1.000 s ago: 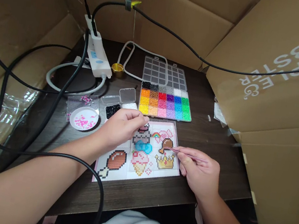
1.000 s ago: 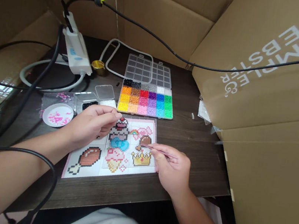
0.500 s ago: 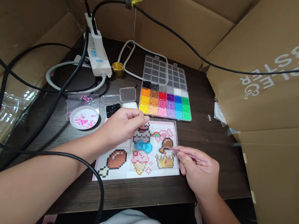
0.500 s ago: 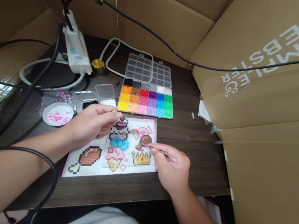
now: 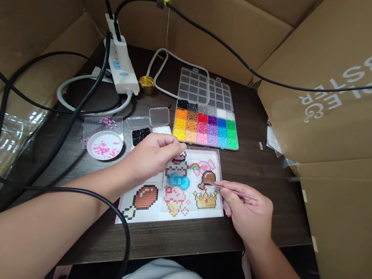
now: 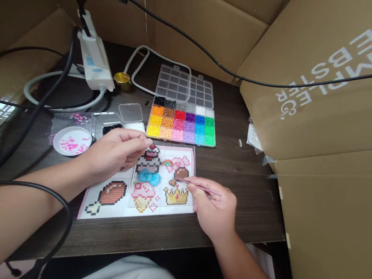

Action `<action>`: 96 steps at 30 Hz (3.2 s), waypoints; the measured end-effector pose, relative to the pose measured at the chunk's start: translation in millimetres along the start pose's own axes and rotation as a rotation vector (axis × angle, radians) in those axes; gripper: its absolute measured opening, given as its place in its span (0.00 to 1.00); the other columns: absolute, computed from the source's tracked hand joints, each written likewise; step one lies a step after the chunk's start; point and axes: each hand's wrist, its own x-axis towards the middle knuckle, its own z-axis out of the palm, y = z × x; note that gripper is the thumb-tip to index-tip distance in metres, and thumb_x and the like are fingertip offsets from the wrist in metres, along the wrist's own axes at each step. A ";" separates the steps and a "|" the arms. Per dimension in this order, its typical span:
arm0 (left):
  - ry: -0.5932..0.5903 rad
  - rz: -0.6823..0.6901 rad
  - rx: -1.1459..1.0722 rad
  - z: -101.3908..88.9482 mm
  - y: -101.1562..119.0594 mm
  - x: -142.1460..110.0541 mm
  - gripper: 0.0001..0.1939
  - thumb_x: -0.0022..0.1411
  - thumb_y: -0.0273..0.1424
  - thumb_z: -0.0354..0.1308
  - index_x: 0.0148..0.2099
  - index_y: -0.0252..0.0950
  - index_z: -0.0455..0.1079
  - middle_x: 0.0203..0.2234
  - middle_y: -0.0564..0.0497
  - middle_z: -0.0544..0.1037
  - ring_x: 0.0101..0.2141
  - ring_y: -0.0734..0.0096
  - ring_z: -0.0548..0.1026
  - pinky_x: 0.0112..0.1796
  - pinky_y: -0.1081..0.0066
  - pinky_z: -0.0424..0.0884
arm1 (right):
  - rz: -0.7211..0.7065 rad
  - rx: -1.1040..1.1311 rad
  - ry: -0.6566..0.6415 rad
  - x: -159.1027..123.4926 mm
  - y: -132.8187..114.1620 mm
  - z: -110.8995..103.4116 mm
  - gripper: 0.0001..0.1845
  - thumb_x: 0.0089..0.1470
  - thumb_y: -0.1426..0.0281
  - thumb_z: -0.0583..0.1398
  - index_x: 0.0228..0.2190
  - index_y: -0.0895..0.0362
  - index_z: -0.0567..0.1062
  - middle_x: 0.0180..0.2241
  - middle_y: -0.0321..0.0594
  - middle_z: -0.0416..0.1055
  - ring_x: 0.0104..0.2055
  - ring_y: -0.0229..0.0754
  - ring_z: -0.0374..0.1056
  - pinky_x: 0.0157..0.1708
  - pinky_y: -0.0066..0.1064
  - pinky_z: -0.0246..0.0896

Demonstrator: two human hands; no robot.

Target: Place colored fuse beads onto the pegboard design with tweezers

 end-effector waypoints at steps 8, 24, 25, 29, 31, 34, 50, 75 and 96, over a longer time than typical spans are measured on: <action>0.003 -0.009 -0.009 0.8 1.6 -0.6 0.20 0.57 0.37 0.63 0.21 0.39 0.58 0.13 0.61 0.54 0.15 0.83 0.51 0.18 0.75 0.45 | 0.016 0.006 0.018 -1.6 -1.6 0.0 0.06 0.53 0.67 0.69 0.32 0.55 0.87 0.25 0.43 0.82 0.14 0.32 0.61 0.13 0.26 0.59; 0.007 -0.002 0.015 1.2 1.8 -1.8 0.20 0.56 0.39 0.64 0.21 0.39 0.58 0.14 0.62 0.53 0.16 0.82 0.50 0.19 0.75 0.44 | 0.038 0.087 0.061 17.0 -8.0 8.4 0.09 0.52 0.64 0.70 0.32 0.57 0.86 0.25 0.44 0.81 0.14 0.31 0.59 0.12 0.25 0.54; 0.008 0.001 0.018 1.2 1.9 -1.6 0.20 0.56 0.39 0.64 0.21 0.39 0.58 0.14 0.62 0.53 0.16 0.82 0.50 0.19 0.74 0.44 | 0.035 0.075 0.050 19.3 -8.6 10.2 0.09 0.52 0.64 0.70 0.33 0.57 0.87 0.23 0.43 0.80 0.14 0.31 0.59 0.12 0.25 0.54; 0.011 0.015 0.037 0.5 1.6 -0.8 0.19 0.56 0.40 0.62 0.21 0.39 0.59 0.14 0.61 0.53 0.16 0.81 0.50 0.19 0.74 0.45 | 0.057 0.054 0.023 23.6 -7.5 15.1 0.10 0.52 0.63 0.71 0.32 0.57 0.86 0.18 0.39 0.76 0.13 0.32 0.58 0.12 0.25 0.53; 0.013 0.032 0.047 0.0 1.3 -1.0 0.19 0.57 0.39 0.62 0.21 0.39 0.59 0.14 0.61 0.53 0.17 0.81 0.49 0.19 0.73 0.45 | 0.060 0.064 0.031 23.4 -5.8 15.3 0.10 0.51 0.63 0.71 0.33 0.57 0.86 0.20 0.40 0.77 0.13 0.32 0.58 0.12 0.25 0.53; 0.019 0.047 0.047 -0.4 1.4 -2.0 0.20 0.57 0.39 0.61 0.21 0.40 0.57 0.15 0.61 0.53 0.17 0.81 0.48 0.19 0.73 0.45 | 0.039 0.077 0.061 23.6 -5.9 13.2 0.10 0.51 0.63 0.71 0.32 0.58 0.86 0.23 0.42 0.80 0.14 0.31 0.59 0.12 0.25 0.54; 0.010 0.013 0.033 -2.0 -0.7 -1.3 0.20 0.56 0.42 0.62 0.22 0.40 0.57 0.14 0.63 0.52 0.16 0.81 0.48 0.19 0.74 0.44 | -0.175 0.172 0.102 131.4 -51.9 48.5 0.15 0.45 0.64 0.72 0.34 0.58 0.80 0.19 0.33 0.74 0.14 0.30 0.60 0.13 0.24 0.56; -0.010 -0.043 0.003 -2.4 -0.5 -0.7 0.22 0.56 0.46 0.62 0.22 0.41 0.56 0.15 0.63 0.53 0.15 0.83 0.47 0.17 0.75 0.42 | -0.011 0.104 -0.049 127.1 -25.4 72.5 0.11 0.47 0.64 0.68 0.29 0.60 0.82 0.14 0.31 0.67 0.13 0.32 0.57 0.13 0.26 0.53; -0.011 -0.028 0.010 -2.1 -1.9 -0.6 0.21 0.56 0.45 0.61 0.22 0.41 0.56 0.15 0.63 0.50 0.16 0.81 0.46 0.18 0.73 0.41 | -0.043 0.075 -0.055 127.1 -22.1 71.8 0.13 0.48 0.61 0.69 0.30 0.59 0.84 0.14 0.33 0.68 0.14 0.33 0.59 0.15 0.27 0.56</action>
